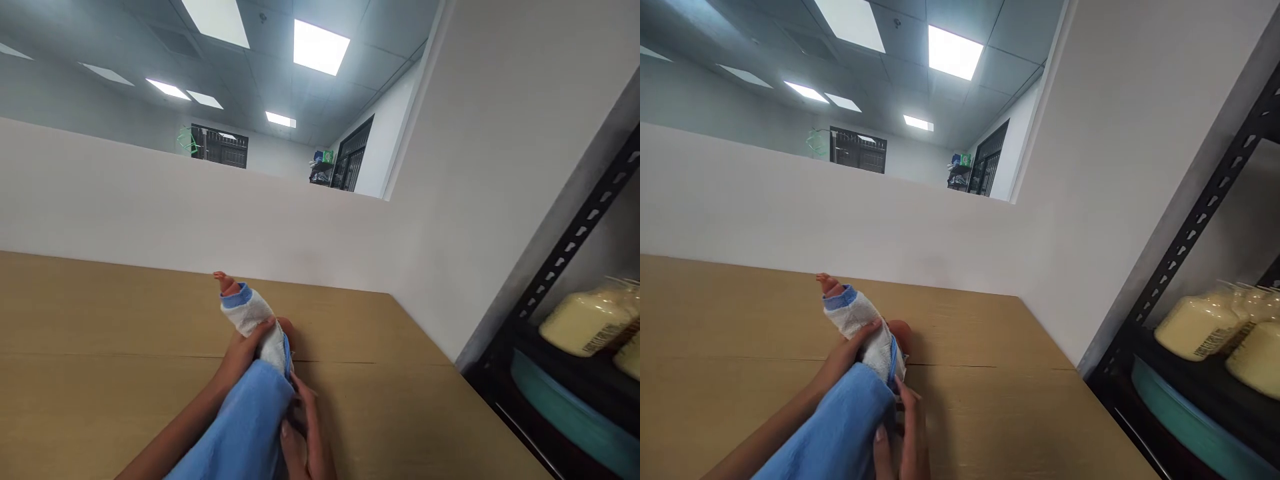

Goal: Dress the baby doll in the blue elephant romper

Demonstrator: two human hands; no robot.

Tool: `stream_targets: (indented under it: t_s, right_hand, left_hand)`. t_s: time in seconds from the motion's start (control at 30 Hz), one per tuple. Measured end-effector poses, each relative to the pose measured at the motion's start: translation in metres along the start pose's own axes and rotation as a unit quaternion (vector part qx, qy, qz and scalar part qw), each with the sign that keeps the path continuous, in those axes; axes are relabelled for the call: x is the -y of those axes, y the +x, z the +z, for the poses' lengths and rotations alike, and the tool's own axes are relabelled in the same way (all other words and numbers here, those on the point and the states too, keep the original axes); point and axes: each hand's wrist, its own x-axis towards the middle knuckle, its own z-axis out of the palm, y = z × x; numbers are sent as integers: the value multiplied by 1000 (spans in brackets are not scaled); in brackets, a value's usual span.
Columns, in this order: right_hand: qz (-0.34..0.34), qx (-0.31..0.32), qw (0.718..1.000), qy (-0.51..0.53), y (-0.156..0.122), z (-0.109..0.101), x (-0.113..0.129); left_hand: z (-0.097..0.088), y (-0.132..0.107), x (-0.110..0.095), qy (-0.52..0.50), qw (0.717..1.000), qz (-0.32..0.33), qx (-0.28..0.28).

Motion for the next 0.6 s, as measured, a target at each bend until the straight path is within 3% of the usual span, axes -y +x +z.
stream_targets:
  t_s: [0.23,0.43,0.53,0.6]
  right_hand:
    - [129,-53,990,37,-5,-8,-13]
    - [221,-89,971,-24,-14,-8,-40]
    - [265,-81,960,-38,-11,-9,-40]
    - [273,-39,961,-36,-7,-11,-36]
  left_hand:
    - [30,-9,2,123,986,86,66]
    - [42,-7,10,218,952,193,93]
    - [47,-6,14,273,934,209,101]
    - [51,-6,17,308,921,210,111]
